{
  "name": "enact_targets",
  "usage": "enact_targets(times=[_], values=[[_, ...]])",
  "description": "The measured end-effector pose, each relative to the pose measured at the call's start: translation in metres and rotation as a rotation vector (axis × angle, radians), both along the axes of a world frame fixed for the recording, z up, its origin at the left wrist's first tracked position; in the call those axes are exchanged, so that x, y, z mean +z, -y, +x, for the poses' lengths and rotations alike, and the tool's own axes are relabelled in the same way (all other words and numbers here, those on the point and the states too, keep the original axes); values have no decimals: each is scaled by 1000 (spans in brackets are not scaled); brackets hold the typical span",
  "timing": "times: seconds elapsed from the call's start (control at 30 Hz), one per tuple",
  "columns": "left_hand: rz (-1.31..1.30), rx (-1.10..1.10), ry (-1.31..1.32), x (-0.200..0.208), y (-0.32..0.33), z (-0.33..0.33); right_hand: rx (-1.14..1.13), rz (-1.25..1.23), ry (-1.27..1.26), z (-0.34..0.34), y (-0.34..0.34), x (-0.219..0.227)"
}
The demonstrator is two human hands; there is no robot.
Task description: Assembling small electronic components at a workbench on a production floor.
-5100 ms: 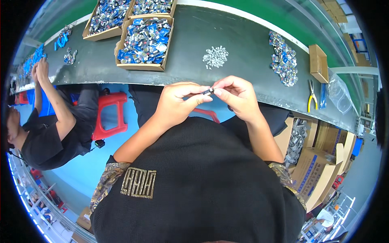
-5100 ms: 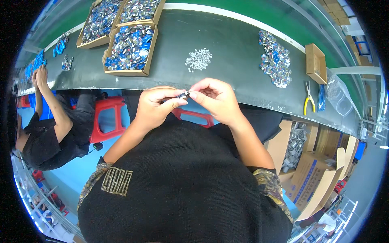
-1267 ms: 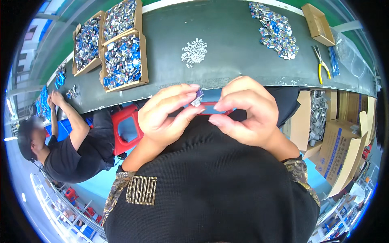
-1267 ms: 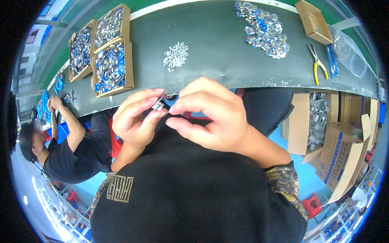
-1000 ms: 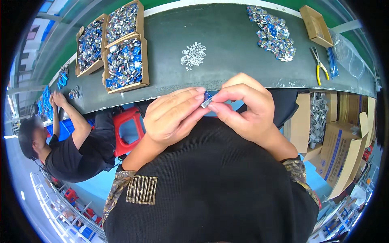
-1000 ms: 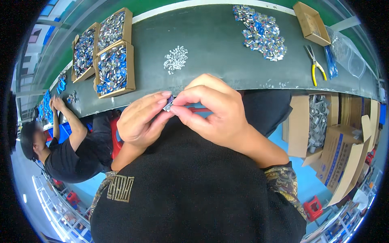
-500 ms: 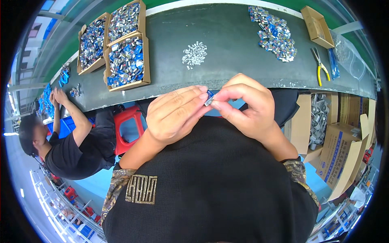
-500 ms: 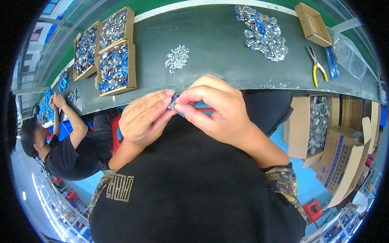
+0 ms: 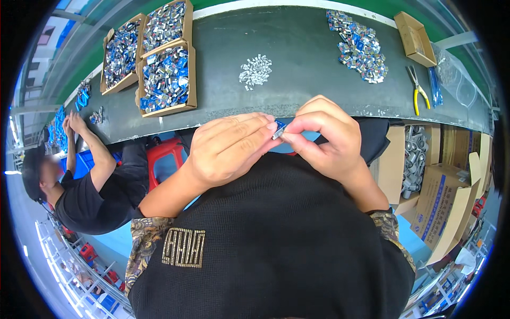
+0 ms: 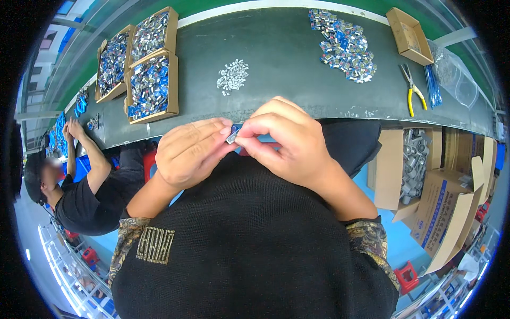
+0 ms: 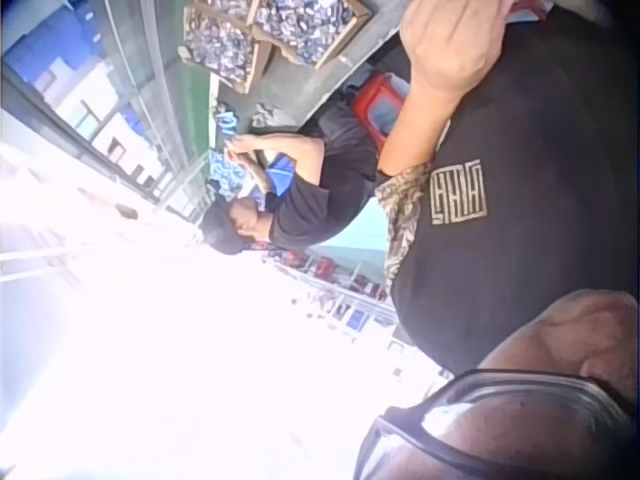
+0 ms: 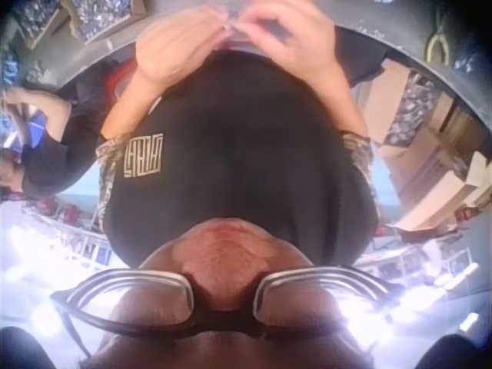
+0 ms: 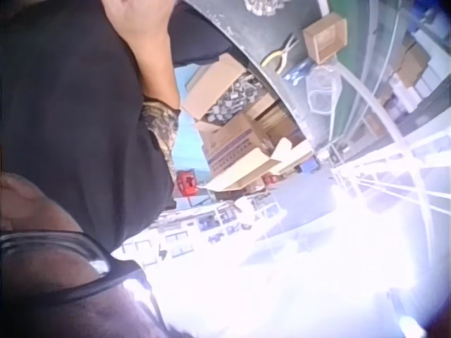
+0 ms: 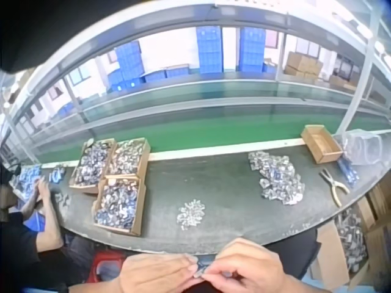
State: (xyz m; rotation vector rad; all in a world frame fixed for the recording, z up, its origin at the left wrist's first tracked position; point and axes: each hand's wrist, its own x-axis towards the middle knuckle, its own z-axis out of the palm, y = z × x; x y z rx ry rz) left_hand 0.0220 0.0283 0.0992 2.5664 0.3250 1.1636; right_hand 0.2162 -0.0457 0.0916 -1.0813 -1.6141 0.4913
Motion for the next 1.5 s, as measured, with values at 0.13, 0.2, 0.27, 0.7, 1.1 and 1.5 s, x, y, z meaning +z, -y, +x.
enact_targets(times=[0.13, 0.2, 0.27, 0.7, 1.1, 1.5], values=[[-102, 0, 11, -2, -2, -2, 13, -7, -38, 0, 0, 1], [-167, 34, 11, -4, -3, -11, 20, -196, -213, 1, 5, 3], [-285, 109, 24, -5, -6, -26, 80, -256, -202, 10, 10, -4], [-15, 752, -251, -18, -121, -123, 721, -125, 118, -5, 0, 59], [-242, 766, -434, -24, -153, -102, 377, 180, -123, -12, 0, 94], [-800, 261, 119, -11, -5, -43, -712, -133, 237, 95, -6, -52]])
